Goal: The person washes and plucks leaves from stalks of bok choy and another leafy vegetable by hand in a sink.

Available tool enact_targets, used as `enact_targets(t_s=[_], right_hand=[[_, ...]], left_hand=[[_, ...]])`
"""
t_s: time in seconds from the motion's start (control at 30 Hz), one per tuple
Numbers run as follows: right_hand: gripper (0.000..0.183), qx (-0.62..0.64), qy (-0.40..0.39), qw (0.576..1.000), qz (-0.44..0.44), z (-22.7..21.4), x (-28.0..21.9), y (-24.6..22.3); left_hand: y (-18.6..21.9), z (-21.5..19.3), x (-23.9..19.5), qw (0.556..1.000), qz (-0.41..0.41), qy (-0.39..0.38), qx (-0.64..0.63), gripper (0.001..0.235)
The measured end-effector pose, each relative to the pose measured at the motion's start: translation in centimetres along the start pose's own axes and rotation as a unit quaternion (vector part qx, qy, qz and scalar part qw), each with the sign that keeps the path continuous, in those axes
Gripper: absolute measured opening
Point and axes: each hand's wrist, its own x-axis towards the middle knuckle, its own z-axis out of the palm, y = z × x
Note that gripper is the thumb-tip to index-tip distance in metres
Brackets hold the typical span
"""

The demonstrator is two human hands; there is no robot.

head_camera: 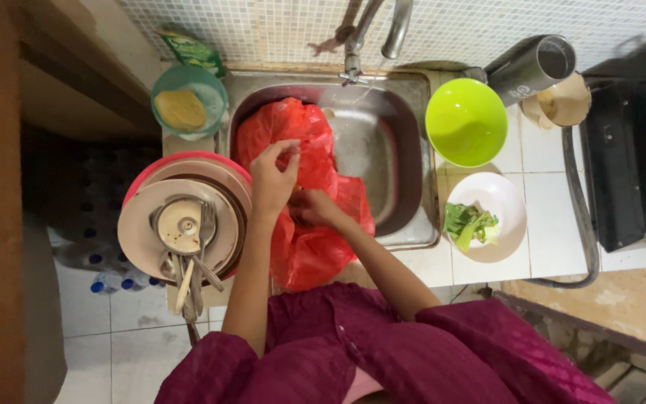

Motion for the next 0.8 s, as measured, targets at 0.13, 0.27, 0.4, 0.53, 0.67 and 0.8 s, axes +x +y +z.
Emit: enact_targets(t_s=[0.13,0.27,0.4,0.53,0.67,0.8], right_hand=[[0.053,0.013,0.035,0.99,-0.136,-2.7,-1.3,-0.5],[0.068,0.064,0.022,0.998,0.02,-4.7,-3.7,-0.5],[0.053,0.171,0.029,0.983,0.055,-5.3,-5.8,-0.3],[0.051,0.294,0.054,0.949,0.099,-5.5,-7.3,-0.8],[0.043,0.255,0.111,0.954,0.109,-4.6,-6.2,-1.1],[0.048,0.057,0.162,0.977,0.129,-2.3,-4.7,0.9]], left_hand=[[-0.7,0.3,0.0,1.0,-0.022,0.01,-0.008,0.024],[-1.1,0.4,-0.2,1.0,0.013,0.026,0.006,0.021],[-1.5,0.6,-0.7,0.994,0.042,0.007,0.099,0.022],[-1.7,1.3,-1.2,0.99,0.055,-0.001,0.127,0.024],[-2.1,1.9,-1.2,0.989,0.061,-0.017,0.134,0.023],[-2.5,2.6,-1.4,0.989,0.056,-0.017,0.135,0.024]])
